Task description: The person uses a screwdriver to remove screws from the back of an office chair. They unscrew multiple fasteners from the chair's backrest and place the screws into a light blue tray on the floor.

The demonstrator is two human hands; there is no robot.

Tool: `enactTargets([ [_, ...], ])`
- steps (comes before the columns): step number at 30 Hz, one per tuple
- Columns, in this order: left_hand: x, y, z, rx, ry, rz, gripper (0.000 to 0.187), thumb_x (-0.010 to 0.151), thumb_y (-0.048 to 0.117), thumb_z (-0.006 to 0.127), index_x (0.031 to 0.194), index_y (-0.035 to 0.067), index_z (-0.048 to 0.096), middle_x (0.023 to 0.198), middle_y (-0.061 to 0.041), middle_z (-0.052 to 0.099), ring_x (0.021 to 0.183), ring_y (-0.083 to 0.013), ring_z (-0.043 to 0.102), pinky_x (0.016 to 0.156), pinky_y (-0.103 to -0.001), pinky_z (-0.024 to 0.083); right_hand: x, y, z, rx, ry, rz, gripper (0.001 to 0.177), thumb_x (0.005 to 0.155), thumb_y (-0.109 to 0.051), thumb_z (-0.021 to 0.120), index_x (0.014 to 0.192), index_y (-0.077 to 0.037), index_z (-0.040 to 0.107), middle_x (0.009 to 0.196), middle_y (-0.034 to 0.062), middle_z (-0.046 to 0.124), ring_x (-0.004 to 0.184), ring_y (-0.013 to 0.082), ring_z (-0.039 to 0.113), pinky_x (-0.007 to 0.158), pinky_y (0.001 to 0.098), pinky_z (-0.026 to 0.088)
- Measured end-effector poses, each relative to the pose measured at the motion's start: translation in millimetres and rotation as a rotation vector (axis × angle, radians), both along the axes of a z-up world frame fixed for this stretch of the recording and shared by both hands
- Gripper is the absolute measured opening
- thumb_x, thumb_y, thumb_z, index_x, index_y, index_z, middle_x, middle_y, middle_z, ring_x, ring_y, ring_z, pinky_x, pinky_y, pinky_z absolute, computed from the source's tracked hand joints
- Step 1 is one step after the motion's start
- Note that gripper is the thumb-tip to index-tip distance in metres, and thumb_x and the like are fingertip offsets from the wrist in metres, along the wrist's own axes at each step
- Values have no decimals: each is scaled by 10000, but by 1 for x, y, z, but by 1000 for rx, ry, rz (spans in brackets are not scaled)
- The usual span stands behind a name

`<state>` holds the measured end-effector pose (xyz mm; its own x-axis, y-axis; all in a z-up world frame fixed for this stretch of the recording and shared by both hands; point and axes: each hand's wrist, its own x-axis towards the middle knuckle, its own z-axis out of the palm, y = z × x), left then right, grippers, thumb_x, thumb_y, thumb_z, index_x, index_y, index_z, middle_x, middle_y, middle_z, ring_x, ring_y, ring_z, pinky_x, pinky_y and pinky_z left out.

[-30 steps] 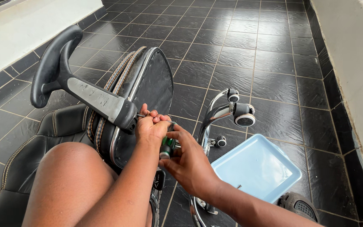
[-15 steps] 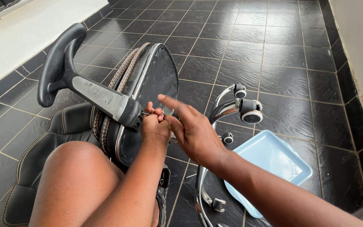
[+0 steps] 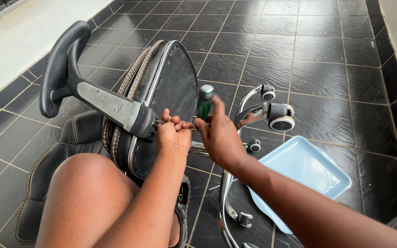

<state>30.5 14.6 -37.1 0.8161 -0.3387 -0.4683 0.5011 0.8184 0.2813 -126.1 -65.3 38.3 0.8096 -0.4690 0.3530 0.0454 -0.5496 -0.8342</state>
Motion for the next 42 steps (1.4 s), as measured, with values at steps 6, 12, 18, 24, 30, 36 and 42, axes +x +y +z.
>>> enactTargets([
  [6, 1, 0, 4, -28, -20, -32, 160, 1012, 164, 541, 861, 215, 535, 632, 13, 423, 486, -109, 316, 511, -292, 344, 15, -10, 3, -2, 220, -98, 946, 950, -280, 628, 1619, -114, -20, 839, 164, 751, 827, 396, 736, 1135, 635, 99],
  [12, -4, 0, 17, 8, 59, 14, 146, 1018, 121, 545, 913, 221, 564, 641, 12, 434, 494, -102, 325, 516, -281, 334, 23, -14, -6, 115, 337, -19, 438, 1067, -370, 431, 1418, -164, 594, 893, 150, 752, 926, 305, 762, 997, 464, 484],
  [18, -9, -1, 28, 46, 137, 46, 182, 1050, 143, 483, 1036, 246, 633, 647, 4, 448, 488, -94, 317, 523, -271, 346, 21, -15, -21, 106, 329, 3, 571, 1031, -461, 323, 1507, -190, 481, 939, 179, 798, 1090, 287, 742, 1137, 448, 337],
  [24, -7, -2, 29, -25, 152, 21, 217, 1046, 305, 517, 858, 213, 459, 652, 27, 454, 460, -104, 290, 510, -293, 350, 15, -4, -40, 175, 370, 70, 868, 989, -630, 272, 1582, 1, 216, 1187, 245, 733, 1222, 389, 647, 1065, 447, 468],
  [30, -7, -7, 21, 84, 142, 95, 238, 1060, 164, 513, 829, 203, 554, 659, 32, 456, 479, -86, 286, 521, -270, 325, 16, -7, -53, 416, 382, 194, 758, 1011, -549, 377, 1468, 56, 378, 1096, 183, 778, 1070, 273, 747, 943, 392, 567],
  [36, -1, -7, 19, -8, 138, 74, 277, 1000, 12, 457, 831, 223, 520, 658, 33, 466, 469, -84, 293, 517, -275, 337, 22, -25, -57, 429, 395, 322, 495, 985, -283, 533, 1365, 35, 513, 899, 139, 754, 859, 222, 768, 800, 351, 628],
  [42, -1, -12, 21, 10, 168, 102, 359, 976, -82, 382, 843, 227, 507, 666, 31, 450, 484, -98, 301, 529, -284, 332, 5, -19, -58, 88, 613, 238, 439, 1035, -460, 522, 1168, -63, 655, 844, 238, 726, 788, 267, 700, 803, 432, 560],
])
